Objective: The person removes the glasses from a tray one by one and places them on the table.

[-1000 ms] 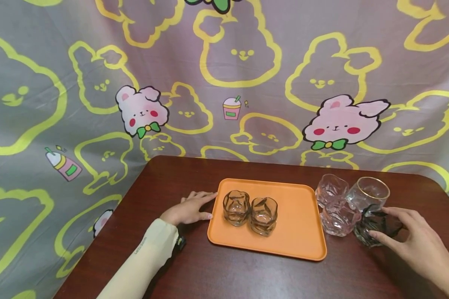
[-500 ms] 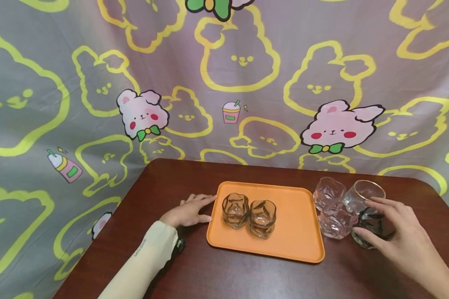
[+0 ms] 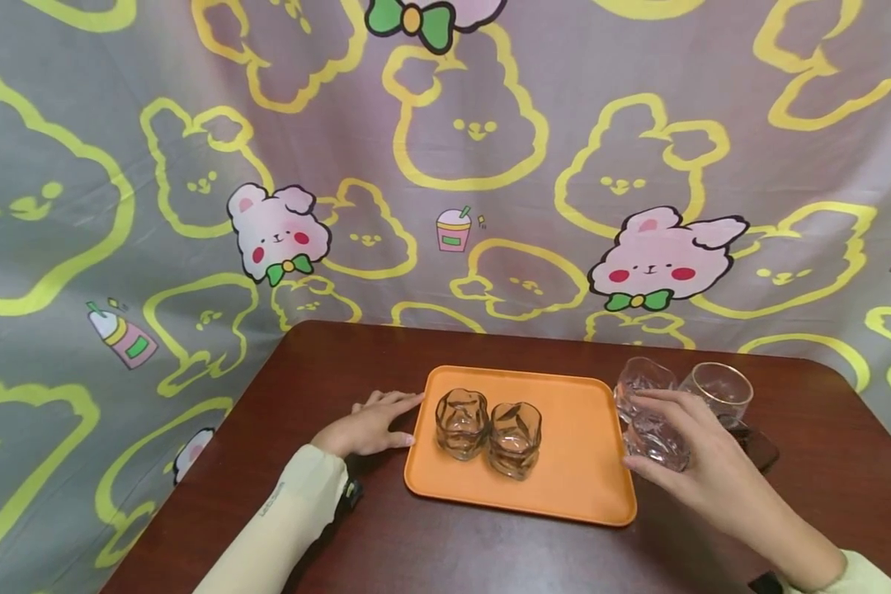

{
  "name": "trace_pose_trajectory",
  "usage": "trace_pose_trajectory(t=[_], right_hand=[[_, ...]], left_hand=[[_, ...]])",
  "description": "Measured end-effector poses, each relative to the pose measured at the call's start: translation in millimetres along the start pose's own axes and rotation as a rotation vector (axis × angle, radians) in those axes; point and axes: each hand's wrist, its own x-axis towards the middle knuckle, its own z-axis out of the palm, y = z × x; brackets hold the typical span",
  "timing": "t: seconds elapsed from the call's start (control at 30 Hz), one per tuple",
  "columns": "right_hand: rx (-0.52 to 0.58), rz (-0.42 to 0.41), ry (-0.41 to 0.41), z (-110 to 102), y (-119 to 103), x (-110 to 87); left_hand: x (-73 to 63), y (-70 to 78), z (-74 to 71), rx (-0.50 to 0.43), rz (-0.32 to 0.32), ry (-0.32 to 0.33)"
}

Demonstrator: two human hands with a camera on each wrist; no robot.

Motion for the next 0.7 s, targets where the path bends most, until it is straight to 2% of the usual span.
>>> trace_pose_trajectory(t=[0.23,0.33,0.5,0.7], right_hand=[[0.005,0.014,-0.057,17,-9,19.5],[0.044,0.023,-0.101,25,-14,25.2],[0.105,0.048,-0.145,39,-18,28.9],[0.149,0.059,-0.207,62,-23,31.1]], left_hand=[[0.0,0.2,-1.2,0.004,0.000,-0.005],[0.4,1.1,-1.8,0.004,0.005,-0.006],[0.2,2.1,-1.7,-0.007,0.019,-0.008],[-0.3,0.6,-0.3,-0.004,0.003,-0.007]])
